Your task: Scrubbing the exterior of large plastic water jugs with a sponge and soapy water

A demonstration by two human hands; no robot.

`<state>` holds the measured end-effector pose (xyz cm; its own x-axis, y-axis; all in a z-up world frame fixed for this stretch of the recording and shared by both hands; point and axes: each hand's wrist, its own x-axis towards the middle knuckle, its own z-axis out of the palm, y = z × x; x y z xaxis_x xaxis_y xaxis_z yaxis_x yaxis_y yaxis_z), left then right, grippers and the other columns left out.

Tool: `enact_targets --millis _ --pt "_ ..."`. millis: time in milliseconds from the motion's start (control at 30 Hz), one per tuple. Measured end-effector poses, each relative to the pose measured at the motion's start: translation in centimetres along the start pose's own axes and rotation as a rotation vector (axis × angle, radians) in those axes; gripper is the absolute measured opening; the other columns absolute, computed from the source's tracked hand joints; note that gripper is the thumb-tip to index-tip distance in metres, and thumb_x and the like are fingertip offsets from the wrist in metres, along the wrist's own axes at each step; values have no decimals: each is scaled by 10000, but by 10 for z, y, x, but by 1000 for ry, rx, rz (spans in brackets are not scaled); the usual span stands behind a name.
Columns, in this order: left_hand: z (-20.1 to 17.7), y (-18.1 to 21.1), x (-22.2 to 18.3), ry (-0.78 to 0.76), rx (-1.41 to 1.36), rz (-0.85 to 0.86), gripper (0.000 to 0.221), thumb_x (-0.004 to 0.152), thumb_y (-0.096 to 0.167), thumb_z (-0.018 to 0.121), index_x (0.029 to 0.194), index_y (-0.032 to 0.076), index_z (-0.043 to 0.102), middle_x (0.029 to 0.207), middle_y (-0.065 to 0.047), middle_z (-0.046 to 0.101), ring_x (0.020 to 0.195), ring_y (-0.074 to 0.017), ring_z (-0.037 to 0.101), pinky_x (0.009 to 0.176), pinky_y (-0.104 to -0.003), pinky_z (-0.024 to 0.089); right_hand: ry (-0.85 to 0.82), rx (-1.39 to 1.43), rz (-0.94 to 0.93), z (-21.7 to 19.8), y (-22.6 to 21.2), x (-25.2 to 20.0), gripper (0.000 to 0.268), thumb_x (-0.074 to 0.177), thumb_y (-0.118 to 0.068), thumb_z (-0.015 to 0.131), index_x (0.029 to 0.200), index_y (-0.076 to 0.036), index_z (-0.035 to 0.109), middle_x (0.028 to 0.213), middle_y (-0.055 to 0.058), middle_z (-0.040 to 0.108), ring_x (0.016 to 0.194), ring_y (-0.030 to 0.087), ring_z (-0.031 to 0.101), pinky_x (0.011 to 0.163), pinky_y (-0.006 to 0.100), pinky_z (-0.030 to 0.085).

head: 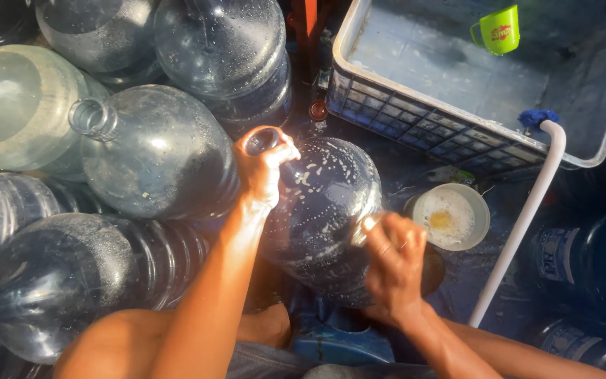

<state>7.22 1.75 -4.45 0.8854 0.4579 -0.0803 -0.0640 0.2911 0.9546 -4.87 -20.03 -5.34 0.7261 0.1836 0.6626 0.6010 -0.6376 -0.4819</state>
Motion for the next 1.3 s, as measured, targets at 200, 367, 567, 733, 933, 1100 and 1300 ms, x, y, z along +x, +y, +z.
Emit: enact_targets --millis 200,367,567,733,933,1100,1300 --pt "-4 1 -2 -64 19 11 158 597 -82 697 727 5 674 614 -153 647 526 -193 670 541 -295 580 40 33 48 6 -19 15 412 951 -22 571 1323 -150 694 1215 180 596 1087 379 521 974 504 431" --pt "-10 9 -4 -99 3 18 160 596 -53 698 743 5 676 622 -146 654 552 -166 661 550 -272 564 123 165 -48 15 4 -5 356 954 -21 537 1229 -117 740 1184 207 600 997 380 541 921 506 463" --pt "-2 11 -9 -130 0 16 159 583 -61 693 730 0 687 608 -144 643 545 -174 647 546 -290 563 95 12 -9 2 -30 9 342 979 -32 518 1232 -114 734 1201 199 595 1053 377 515 973 508 431" --pt "-17 18 -6 -370 -113 -38 158 676 -27 649 805 45 706 734 -70 703 636 -161 655 647 -280 546 -60 15 124 -13 -17 9 581 857 106 544 1367 -168 597 1256 136 553 1058 273 481 963 435 385" --pt "-18 24 -8 -508 -139 -105 181 655 -31 635 809 49 686 728 -68 691 645 -158 635 642 -266 514 -218 122 -13 -30 -62 45 628 759 104 604 1338 -135 654 1241 12 624 1069 207 460 1013 379 353" --pt "-26 32 -9 -717 -229 -125 213 627 -11 691 823 71 683 759 -59 707 682 -152 660 654 -271 539 -197 44 117 -21 -12 27 537 882 86 549 1355 -149 644 1299 121 578 1096 246 501 963 411 402" --pt "-26 35 -10 -858 -311 -99 233 626 21 715 837 86 643 777 -55 691 713 -142 646 662 -263 519 -300 12 15 -38 -46 42 720 700 91 600 1374 -162 637 1332 137 574 1129 304 481 960 432 435"
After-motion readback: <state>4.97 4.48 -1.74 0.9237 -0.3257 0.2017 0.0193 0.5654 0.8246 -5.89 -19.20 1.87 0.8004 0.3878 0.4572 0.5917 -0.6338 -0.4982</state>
